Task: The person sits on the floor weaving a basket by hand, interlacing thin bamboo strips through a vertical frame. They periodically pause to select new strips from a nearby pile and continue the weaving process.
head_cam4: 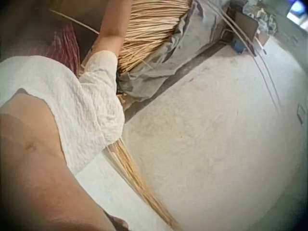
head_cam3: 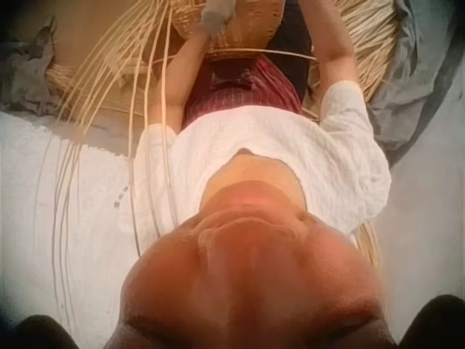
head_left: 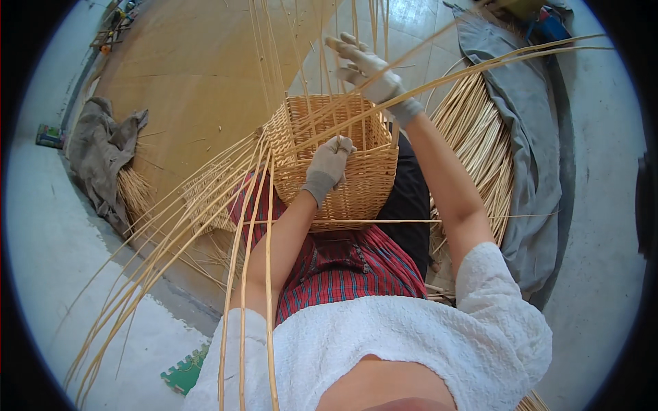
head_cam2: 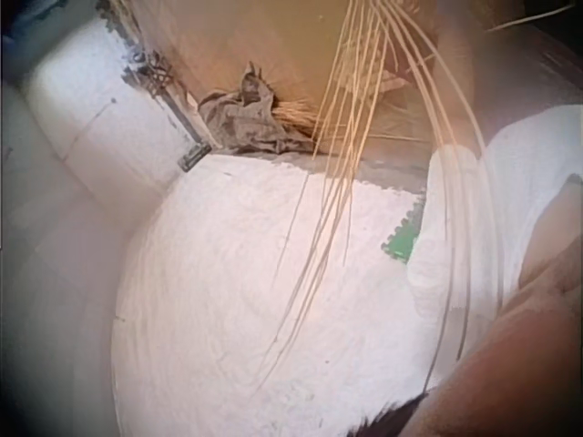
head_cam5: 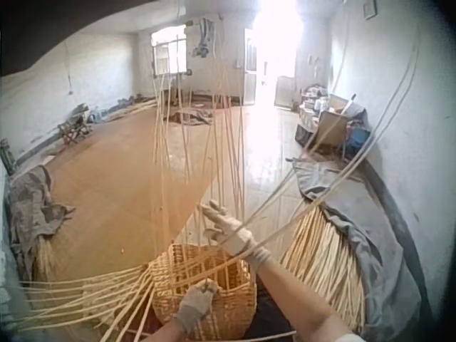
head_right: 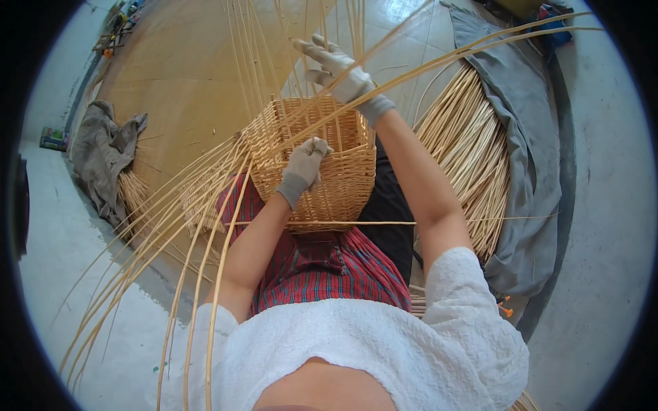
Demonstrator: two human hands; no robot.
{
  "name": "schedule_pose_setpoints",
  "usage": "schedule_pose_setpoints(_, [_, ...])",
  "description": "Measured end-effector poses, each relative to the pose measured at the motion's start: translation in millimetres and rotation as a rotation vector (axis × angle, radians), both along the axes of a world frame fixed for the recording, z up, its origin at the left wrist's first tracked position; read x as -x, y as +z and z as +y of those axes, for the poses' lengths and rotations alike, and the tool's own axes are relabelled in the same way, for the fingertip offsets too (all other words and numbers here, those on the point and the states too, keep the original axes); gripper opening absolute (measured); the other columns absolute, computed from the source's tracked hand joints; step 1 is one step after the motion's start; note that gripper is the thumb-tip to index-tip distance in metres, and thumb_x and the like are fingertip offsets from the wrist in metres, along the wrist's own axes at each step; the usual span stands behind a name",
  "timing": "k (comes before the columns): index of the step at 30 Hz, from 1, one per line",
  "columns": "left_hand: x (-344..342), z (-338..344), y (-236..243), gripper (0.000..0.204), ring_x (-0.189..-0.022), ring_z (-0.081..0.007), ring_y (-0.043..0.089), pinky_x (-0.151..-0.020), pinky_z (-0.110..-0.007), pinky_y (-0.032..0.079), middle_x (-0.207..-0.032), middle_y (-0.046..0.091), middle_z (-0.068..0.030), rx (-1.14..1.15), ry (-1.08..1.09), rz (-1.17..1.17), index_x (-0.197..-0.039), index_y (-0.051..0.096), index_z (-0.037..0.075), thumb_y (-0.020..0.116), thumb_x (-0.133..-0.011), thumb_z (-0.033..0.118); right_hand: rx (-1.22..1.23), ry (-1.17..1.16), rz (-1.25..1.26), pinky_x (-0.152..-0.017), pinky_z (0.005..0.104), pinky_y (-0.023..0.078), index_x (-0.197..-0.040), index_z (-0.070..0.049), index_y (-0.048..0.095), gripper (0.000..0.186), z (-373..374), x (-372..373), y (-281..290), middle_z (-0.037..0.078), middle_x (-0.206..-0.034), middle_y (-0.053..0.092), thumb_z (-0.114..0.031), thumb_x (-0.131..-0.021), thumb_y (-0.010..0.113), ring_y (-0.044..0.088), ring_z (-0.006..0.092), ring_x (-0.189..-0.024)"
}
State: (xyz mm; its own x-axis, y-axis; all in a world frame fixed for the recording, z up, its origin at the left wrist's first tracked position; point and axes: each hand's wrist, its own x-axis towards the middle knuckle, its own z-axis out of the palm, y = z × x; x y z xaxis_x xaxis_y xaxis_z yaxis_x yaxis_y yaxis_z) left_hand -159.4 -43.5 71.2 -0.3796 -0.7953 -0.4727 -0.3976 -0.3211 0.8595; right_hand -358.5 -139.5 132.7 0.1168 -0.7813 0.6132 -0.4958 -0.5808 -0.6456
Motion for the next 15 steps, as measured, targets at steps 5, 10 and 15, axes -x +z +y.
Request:
schedule_pose_setpoints(5, [-3.7, -17.3, -21.7, 0.049, -0.048, -0.0196, 0.062, -0.043, -0.035, 0.051, -0.076, 0.072, -0.0128, 0.126, -0.056, -0.245, -0.115, 0.068, 0.002, 0.062, -0.102, 0.048, -0.434, -0.232, -0.461, -0.078, 0.0318, 0.058, -0.150, -0.004, 0.043, 0.053, 53.9, 17.3, -12.4, 0.011, -0.114, 0.067, -0.014, -0.101, 0.061, 0.066, 0.0163, -0.090])
schedule_pose_setpoints(10, [13.6, -9.6, 26.4, 0.046, -0.054, -0.0243, 0.068, -0.049, -0.040, 0.056, -0.093, 0.073, -0.0177, -0.113, -0.074, -0.223, -0.136, 0.058, 0.003, 0.063, -0.102, 0.034, -0.269, -0.599, -1.165, -0.079, 0.0373, 0.062, -0.121, -0.001, 0.053, 0.022, 203.9, 20.3, -75.0, 0.008, -0.093, 0.069, -0.018, -0.108, 0.048, 0.070, 0.0196, -0.084])
schedule_pose_setpoints(15, [-9.7, 37.5, -29.9, 0.036, -0.076, -0.0216, 0.073, -0.070, -0.032, 0.059, -0.117, 0.067, -0.0147, 0.287, 0.204, 0.232, -0.137, 0.056, -0.001, 0.053, -0.102, 0.001, -0.634, -0.333, -0.499, -0.075, 0.0364, 0.062, -0.108, -0.005, 0.064, 0.021, 235.2, 46.5, -121.1, 0.008, -0.091, 0.072, -0.024, -0.108, 0.054, 0.073, 0.0217, -0.088])
